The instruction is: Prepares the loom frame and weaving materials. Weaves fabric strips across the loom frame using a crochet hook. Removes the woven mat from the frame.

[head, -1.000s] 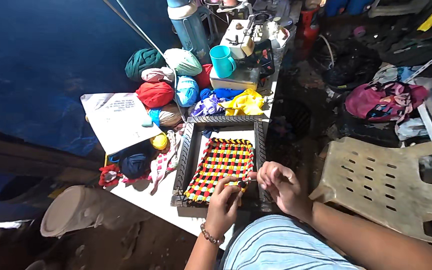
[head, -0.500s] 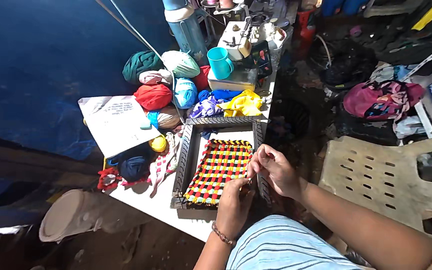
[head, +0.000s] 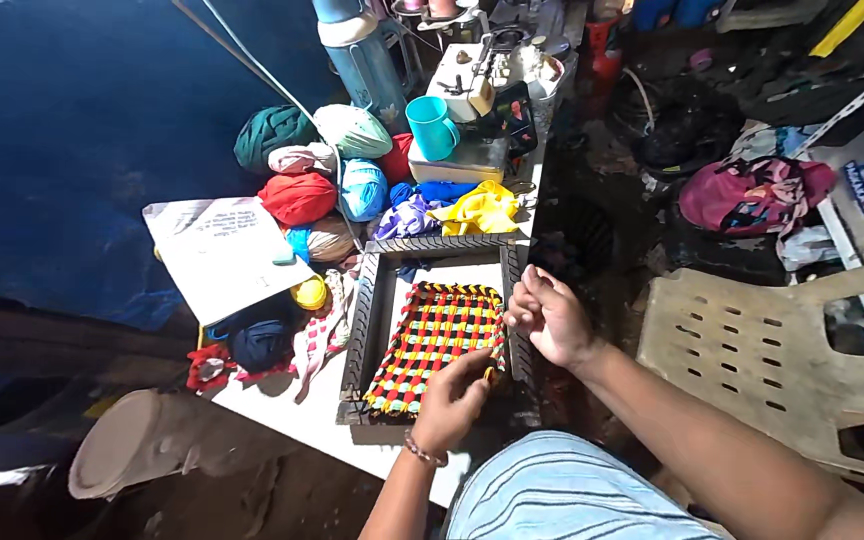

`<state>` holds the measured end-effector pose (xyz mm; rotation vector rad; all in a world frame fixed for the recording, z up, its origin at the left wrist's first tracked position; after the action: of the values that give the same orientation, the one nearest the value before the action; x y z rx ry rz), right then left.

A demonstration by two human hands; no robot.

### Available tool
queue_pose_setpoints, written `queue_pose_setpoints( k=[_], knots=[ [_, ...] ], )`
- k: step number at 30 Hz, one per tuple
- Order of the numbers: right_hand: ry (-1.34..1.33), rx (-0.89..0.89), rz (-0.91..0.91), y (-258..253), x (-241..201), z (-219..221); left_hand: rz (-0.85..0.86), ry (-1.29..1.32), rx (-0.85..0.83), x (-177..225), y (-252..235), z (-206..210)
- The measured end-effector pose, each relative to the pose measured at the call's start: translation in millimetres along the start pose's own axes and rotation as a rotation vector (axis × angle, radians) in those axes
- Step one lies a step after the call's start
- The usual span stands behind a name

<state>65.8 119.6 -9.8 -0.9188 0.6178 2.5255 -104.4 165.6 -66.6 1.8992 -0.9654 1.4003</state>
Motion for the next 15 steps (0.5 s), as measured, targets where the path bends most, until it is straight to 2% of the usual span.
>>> queue_pose_setpoints(
  k=[1, 3, 10, 15],
  knots=[
    [-0.04, 0.008, 0.023, -2.6, 0.6, -3.0, -0.075, 0.086, -0.017, -0.5, 0.0, -4.7],
    [-0.097, -0.011, 0.033, -5.0, 3.8, -4.1, -0.146, 0.075, -0.065, -1.6, -3.7, -10.9],
    [-0.024, -0.243, -0.017, -3.2, 6.2, 9.3, -0.1, -0.06, -0.207, 4.1, -18.2, -12.3],
    [0.013, -0.253, -0.035, -6.4, 9.1, 11.6, -0.022, -0.196, -0.358, 12.2, -24.2, -12.4]
  ],
)
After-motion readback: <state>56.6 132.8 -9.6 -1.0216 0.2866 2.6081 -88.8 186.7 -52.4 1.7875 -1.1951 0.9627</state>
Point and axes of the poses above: each hand's wrist, its own y-axis away from the middle knuckle, its own z-axis out of the palm, x = y × z, the point moved 6 cm from there along -y, towards the middle knuckle, and after that the axes turned 6 degrees about -y, right-handed, at the moved point
